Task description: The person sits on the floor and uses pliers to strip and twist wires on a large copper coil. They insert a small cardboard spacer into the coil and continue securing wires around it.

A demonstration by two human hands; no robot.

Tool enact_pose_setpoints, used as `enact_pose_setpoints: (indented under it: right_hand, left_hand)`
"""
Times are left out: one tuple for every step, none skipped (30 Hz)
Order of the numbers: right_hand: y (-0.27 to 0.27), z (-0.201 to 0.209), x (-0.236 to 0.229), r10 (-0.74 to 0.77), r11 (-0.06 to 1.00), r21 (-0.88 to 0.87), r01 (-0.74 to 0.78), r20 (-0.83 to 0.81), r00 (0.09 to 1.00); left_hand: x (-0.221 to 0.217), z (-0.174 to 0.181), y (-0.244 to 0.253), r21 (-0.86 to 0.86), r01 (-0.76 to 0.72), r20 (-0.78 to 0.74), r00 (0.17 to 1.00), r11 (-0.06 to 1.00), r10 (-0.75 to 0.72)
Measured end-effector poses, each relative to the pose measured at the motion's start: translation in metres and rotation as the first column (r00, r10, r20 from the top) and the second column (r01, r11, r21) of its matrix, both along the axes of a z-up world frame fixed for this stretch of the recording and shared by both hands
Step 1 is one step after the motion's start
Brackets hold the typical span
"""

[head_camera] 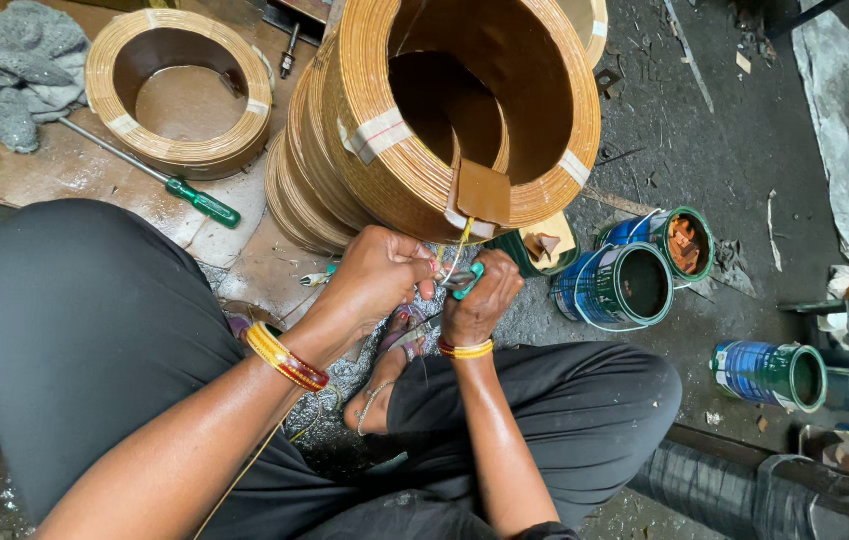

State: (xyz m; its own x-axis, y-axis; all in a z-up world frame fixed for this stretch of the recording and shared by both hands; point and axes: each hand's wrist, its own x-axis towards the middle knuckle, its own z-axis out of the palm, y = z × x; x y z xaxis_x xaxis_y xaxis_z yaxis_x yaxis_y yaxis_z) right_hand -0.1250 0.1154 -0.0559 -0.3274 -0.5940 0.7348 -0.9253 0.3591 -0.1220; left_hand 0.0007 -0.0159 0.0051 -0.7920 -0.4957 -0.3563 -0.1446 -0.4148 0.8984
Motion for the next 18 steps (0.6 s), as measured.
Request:
enact_pose_setpoints:
  right_hand:
    - [0.000, -0.001, 0.002, 0.005, 1.000, 0.006, -0.005, 0.013, 1.000]
    - [0.001, -0.002, 0.005, 0.010, 1.000, 0.012, -0.010, 0.027, 1.000]
    - [0.002, -0.003, 0.007, 0.013, 1.000, 0.018, -0.014, 0.039, 0.999]
    - [0.003, -0.004, 0.010, 0.004, 1.000, 0.025, -0.005, 0.065, 0.998]
    - [0.004, -0.005, 0.012, -0.006, 0.999, 0.032, 0.003, 0.090, 0.996]
    - [0.005, -0.007, 0.014, -0.016, 0.999, 0.039, 0.011, 0.115, 0.993]
    - [0.007, -0.008, 0.018, -0.010, 0.999, 0.034, 0.005, 0.155, 0.988]
    - [0.008, -0.009, 0.021, -0.004, 1.000, 0.028, -0.001, 0.196, 0.981]
    - [0.009, -0.011, 0.025, 0.003, 1.000, 0.021, -0.008, 0.236, 0.972]
    - [0.010, -0.012, 0.029, 0.007, 1.000, 0.027, -0.015, 0.262, 0.965]
    - [0.012, -0.012, 0.034, 0.011, 0.999, 0.033, -0.021, 0.288, 0.958]
    - [0.014, -0.012, 0.039, 0.014, 0.999, 0.040, -0.028, 0.314, 0.949]
    - [0.015, -0.011, 0.044, -0.003, 0.998, 0.054, -0.019, 0.371, 0.929]
    - [0.016, -0.010, 0.050, -0.020, 0.998, 0.069, -0.011, 0.427, 0.904]
    - [0.017, -0.007, 0.055, -0.037, 0.997, 0.083, -0.003, 0.481, 0.876]
    - [0.018, -0.004, 0.060, -0.038, 0.996, 0.086, -0.010, 0.539, 0.841]
    - [0.020, 0.001, 0.064, -0.039, 0.996, 0.090, -0.018, 0.596, 0.802]
    - [0.022, 0.006, 0.067, -0.040, 0.995, 0.093, -0.026, 0.649, 0.760]
  left_hand:
    - [0.000, -0.001, 0.000, 0.002, -0.004, -0.011, 1.000, 1.000, 0.005]
    - [0.000, -0.003, 0.001, 0.003, -0.009, -0.023, 1.000, 1.000, 0.009]
    - [-0.001, -0.004, 0.001, 0.005, -0.012, -0.035, 0.999, 1.000, 0.012]
    - [-0.001, -0.005, 0.002, 0.015, -0.017, -0.036, 0.999, 1.000, 0.017]
    - [-0.002, -0.007, 0.002, 0.025, -0.021, -0.038, 0.999, 0.999, 0.022]
    - [-0.003, -0.008, 0.003, 0.035, -0.025, -0.040, 0.999, 0.999, 0.027]
    - [-0.003, -0.009, 0.003, 0.046, -0.029, -0.054, 0.998, 0.998, 0.032]
    - [-0.004, -0.010, 0.004, 0.058, -0.034, -0.068, 0.997, 0.998, 0.038]
    - [-0.004, -0.012, 0.004, 0.069, -0.039, -0.082, 0.996, 0.997, 0.044]
    - [-0.005, -0.013, 0.004, 0.067, -0.041, -0.079, 0.996, 0.997, 0.046]
    - [-0.005, -0.013, 0.005, 0.066, -0.043, -0.075, 0.996, 0.997, 0.048]
    - [-0.005, -0.014, 0.006, 0.065, -0.045, -0.072, 0.996, 0.997, 0.049]
    - [-0.005, -0.014, 0.007, 0.069, -0.050, -0.088, 0.995, 0.996, 0.056]
    - [-0.005, -0.015, 0.007, 0.072, -0.055, -0.104, 0.993, 0.996, 0.062]
    - [-0.005, -0.014, 0.007, 0.075, -0.059, -0.120, 0.990, 0.995, 0.068]
    - [-0.004, -0.014, 0.007, 0.080, -0.052, -0.084, 0.995, 0.995, 0.058]
    - [-0.004, -0.013, 0.007, 0.086, -0.044, -0.048, 0.998, 0.995, 0.049]
    - [-0.003, -0.012, 0.008, 0.092, -0.037, -0.011, 0.999, 0.995, 0.039]
